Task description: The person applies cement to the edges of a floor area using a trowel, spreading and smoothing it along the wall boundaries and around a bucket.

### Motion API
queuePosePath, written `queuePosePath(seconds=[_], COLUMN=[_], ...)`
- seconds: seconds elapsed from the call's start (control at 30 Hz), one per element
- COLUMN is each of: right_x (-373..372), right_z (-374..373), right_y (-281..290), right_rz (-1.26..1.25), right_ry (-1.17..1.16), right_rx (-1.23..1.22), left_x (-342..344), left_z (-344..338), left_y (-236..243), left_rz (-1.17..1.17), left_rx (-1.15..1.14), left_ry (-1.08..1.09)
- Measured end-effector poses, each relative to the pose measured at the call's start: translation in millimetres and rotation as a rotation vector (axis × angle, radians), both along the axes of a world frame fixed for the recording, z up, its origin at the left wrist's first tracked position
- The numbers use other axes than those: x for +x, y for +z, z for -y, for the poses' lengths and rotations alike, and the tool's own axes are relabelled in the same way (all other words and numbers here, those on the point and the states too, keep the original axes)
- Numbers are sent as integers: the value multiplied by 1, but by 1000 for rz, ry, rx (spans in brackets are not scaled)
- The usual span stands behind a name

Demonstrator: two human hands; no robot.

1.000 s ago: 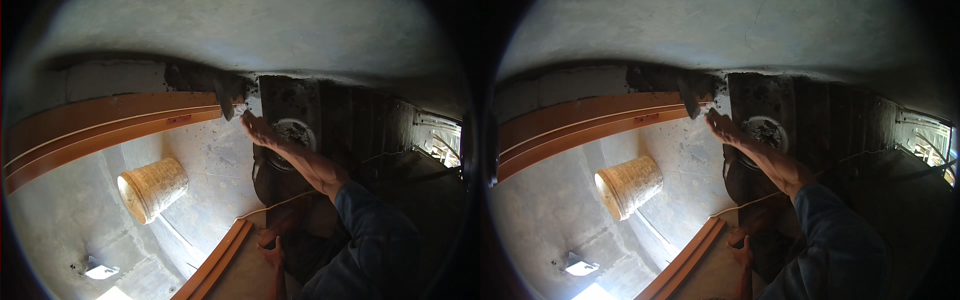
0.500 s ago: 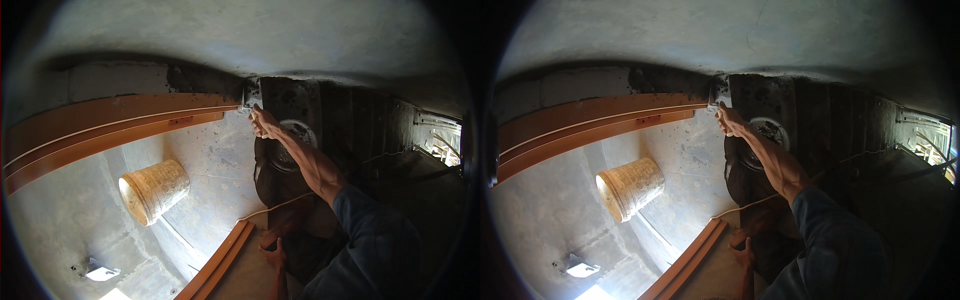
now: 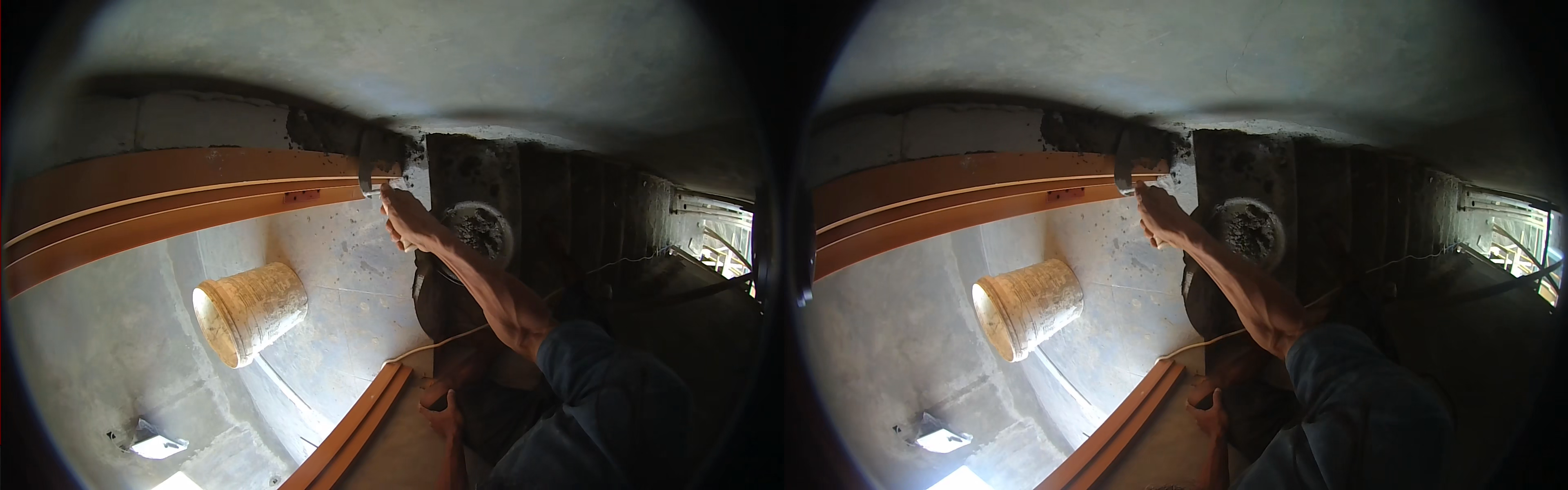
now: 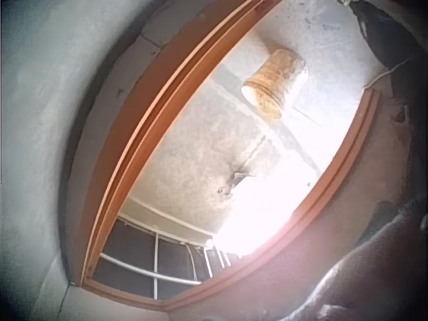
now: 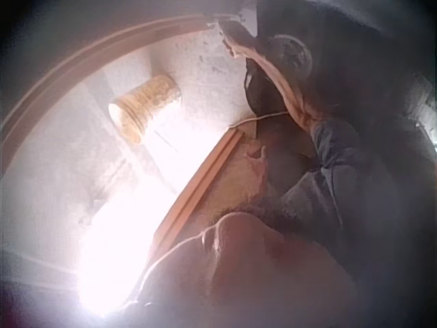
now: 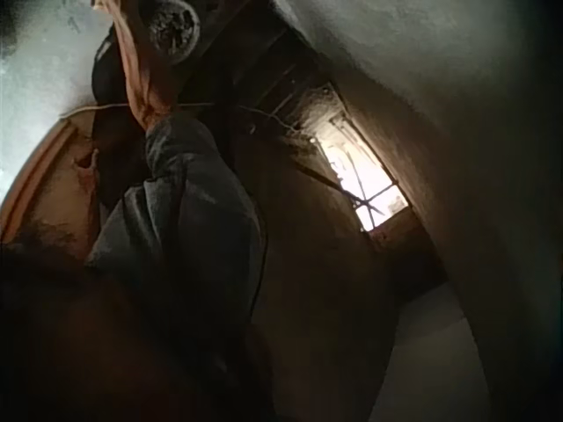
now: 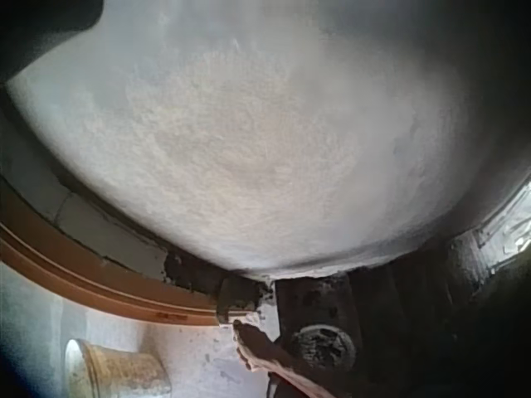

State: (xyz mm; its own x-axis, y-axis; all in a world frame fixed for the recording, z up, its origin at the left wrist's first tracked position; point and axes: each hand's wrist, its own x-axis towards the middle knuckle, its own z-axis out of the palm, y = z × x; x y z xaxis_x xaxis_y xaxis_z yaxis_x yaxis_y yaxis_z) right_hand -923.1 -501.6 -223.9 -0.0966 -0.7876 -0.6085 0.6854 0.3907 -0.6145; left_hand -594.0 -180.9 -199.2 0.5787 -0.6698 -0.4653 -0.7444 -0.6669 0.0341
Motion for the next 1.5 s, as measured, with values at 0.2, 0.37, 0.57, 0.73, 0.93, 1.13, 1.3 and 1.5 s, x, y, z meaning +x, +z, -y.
queuePosePath(seconds=[0.2,0.37,0.57,0.73,0.93,1.13,1.3,1.5], right_x=[3,21,1,19,32,-2,17,21], right_z=[-34,-69,-37,-19,-49,-30,-7,-21], right_y=[23,-19,-130,-218,-120,-149,-93,10], right_rz=[-258,-113,228,323,55,321,218,27], right_ry=[154,139,-71,-180,84,21,-8,25], right_rx=[-141,-310,110,68,97,198,138,25], left_x=[-4,-2,-9,-10,1,-1,8,-3], left_z=[-1,-3,-1,2,-4,-5,-8,-6], left_y=[-2,-2,-3,-9,-3,-12,-8,-1], left_rz=[8,72,57,45,76,57,78,76], left_rx=[-19,-19,6,8,-18,-16,-11,-34], left_ry=[-13,-42,-54,-133,-50,-110,-56,-50])
